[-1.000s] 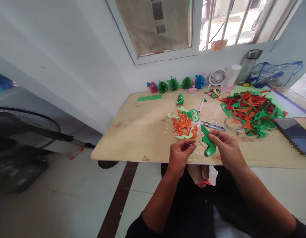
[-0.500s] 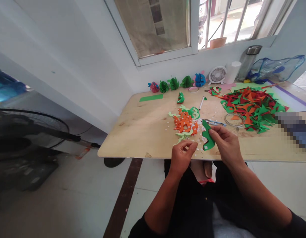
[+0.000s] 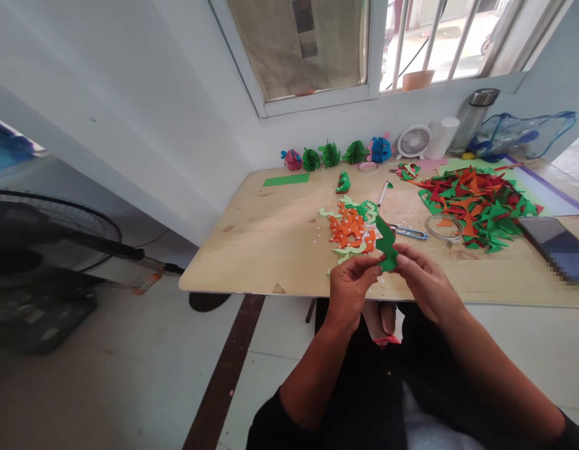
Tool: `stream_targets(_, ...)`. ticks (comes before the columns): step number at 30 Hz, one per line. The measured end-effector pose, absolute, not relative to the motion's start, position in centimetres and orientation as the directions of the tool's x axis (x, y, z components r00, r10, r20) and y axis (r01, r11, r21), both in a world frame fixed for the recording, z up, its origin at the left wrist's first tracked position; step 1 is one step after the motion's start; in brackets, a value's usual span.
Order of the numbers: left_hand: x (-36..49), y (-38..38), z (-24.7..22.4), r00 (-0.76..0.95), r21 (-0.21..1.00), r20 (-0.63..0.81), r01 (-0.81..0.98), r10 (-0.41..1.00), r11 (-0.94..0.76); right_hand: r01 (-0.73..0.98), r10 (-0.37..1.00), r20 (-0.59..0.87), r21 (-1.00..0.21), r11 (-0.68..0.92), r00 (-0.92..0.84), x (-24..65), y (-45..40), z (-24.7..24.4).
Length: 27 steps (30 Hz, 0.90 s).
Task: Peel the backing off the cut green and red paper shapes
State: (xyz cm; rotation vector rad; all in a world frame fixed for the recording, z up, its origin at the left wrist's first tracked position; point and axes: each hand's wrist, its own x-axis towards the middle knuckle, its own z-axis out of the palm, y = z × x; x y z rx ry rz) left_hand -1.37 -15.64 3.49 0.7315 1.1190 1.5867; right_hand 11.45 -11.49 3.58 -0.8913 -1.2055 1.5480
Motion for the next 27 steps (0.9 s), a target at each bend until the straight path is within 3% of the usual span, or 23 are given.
stream_targets(11,-0.8,-15.5,3.2,-0.277,0.970,0.087,-0.194,0.957,-0.144,-0.144,0.960,0.039,-0.990,-0.001,-0.277,11.8,-12.4,4.1)
stream_targets(15,-0.6,-15.4,3.1,-0.336,0.981,0.195,0.059,0.921,-0.186,-0.188,0.970,0.030,-0.982,-0.016,-0.240,11.6,-12.1,3.9)
stream_targets(18,-0.5,-15.7,3.1,-0.403,0.865,0.441,0.429,0.802,-0.260,-0.238,0.984,0.015,-0.971,-0.028,-0.175,11.3,-12.0,3.7)
stream_targets(20,-0.4,-15.9,3.0,-0.344,0.734,0.590,0.605,0.730,-0.308,-0.245,0.990,0.025,-0.969,-0.010,-0.137,11.1,-11.9,3.6)
stream_targets(23,-0.4,-15.8,2.8,-0.244,0.616,0.660,0.716,0.710,-0.327,-0.206,0.993,0.056,-0.978,0.033,-0.106,10.7,-11.9,3.3)
stream_targets(27,-0.4,-15.3,2.6,-0.218,0.583,0.659,0.753,0.720,-0.306,-0.196,0.995,0.068,-0.979,0.053,-0.070,10.3,-12.1,3.1)
